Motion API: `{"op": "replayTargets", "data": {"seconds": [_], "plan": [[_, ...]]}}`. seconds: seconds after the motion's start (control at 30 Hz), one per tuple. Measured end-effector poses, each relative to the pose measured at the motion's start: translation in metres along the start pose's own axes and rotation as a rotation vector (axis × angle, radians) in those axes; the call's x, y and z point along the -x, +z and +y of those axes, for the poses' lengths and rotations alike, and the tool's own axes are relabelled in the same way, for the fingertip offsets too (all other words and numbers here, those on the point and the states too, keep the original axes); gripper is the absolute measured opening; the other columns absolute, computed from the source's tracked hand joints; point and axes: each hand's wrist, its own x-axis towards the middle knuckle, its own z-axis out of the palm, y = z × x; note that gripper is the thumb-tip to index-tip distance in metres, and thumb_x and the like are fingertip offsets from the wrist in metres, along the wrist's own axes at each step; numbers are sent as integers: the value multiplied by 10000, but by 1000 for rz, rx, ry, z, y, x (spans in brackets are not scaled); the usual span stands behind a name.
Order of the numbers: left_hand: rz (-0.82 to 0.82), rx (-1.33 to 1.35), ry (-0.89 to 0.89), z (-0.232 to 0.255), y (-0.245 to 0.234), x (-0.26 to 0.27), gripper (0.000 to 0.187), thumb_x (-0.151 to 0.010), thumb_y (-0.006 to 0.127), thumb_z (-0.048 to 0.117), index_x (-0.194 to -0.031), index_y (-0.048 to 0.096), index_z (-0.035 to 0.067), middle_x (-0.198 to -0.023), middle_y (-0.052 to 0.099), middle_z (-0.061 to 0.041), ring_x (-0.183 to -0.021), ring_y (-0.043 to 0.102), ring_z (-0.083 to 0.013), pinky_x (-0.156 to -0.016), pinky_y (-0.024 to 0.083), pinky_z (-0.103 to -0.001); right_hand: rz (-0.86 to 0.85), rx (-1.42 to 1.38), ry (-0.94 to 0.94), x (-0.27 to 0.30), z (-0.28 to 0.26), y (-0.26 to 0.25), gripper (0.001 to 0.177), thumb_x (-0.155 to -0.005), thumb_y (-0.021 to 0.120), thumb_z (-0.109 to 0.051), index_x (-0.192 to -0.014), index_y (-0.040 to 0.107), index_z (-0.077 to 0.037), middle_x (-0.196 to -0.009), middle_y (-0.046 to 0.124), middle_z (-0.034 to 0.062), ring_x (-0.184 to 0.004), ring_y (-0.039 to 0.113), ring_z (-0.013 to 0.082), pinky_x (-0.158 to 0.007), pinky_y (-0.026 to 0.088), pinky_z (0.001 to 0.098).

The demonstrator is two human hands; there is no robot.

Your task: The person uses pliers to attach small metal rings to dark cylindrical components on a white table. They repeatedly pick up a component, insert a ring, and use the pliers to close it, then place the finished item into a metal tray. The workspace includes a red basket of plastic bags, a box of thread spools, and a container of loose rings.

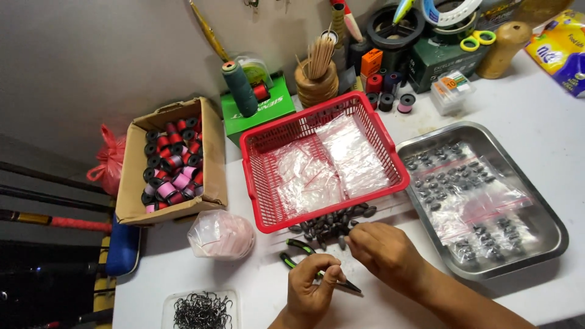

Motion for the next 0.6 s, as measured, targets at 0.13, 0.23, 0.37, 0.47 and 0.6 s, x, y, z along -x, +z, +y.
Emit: {"op": "replayTargets", "data": {"seconds": [0.13, 0.23, 0.37, 0.47, 0.6], "plan": [[56, -80, 22, -3, 4, 2, 150, -875, 530, 193, -813, 580, 65, -640, 621, -15, -576, 599, -147, -578, 483, -254, -12, -34, 25, 8, 2, 6, 79, -849, 544, -59, -837, 469, -36, -656, 499, 62, -496, 489, 209, -462, 399, 339], [114, -202, 109, -5, 5, 4, 155, -882, 526, 218, -850, 582, 77, -675, 621, -3, -635, 605, -154, -627, 483, -266, 1, -105, 60, 9, -1, 8, 121, -833, 556, -20, -826, 439, -50, -627, 449, 67, -485, 414, 224, -472, 351, 343], [183, -285, 184, -6, 3, 3, 152, -887, 506, 200, -840, 574, 73, -689, 611, -19, -616, 594, -157, -623, 482, -275, 15, -153, 82, 7, -1, 6, 111, -860, 525, -44, -791, 439, -54, -624, 455, 54, -488, 417, 180, -455, 334, 309], [239, -352, 190, -13, 0, 12, 172, -889, 501, 216, -825, 576, 76, -680, 614, -16, -600, 596, -142, -595, 485, -258, 1, -175, 98, 11, -1, 7, 76, -858, 532, -44, -826, 464, -46, -648, 484, 55, -505, 439, 169, -461, 354, 300], [242, -330, 133, -17, 0, 9, 188, -882, 503, 227, -830, 587, 66, -644, 614, -23, -578, 607, -132, -552, 502, -237, 45, -118, 205, 17, 8, 8, 124, -839, 584, -86, -865, 465, -63, -630, 448, 29, -491, 401, 151, -464, 341, 301]]}}
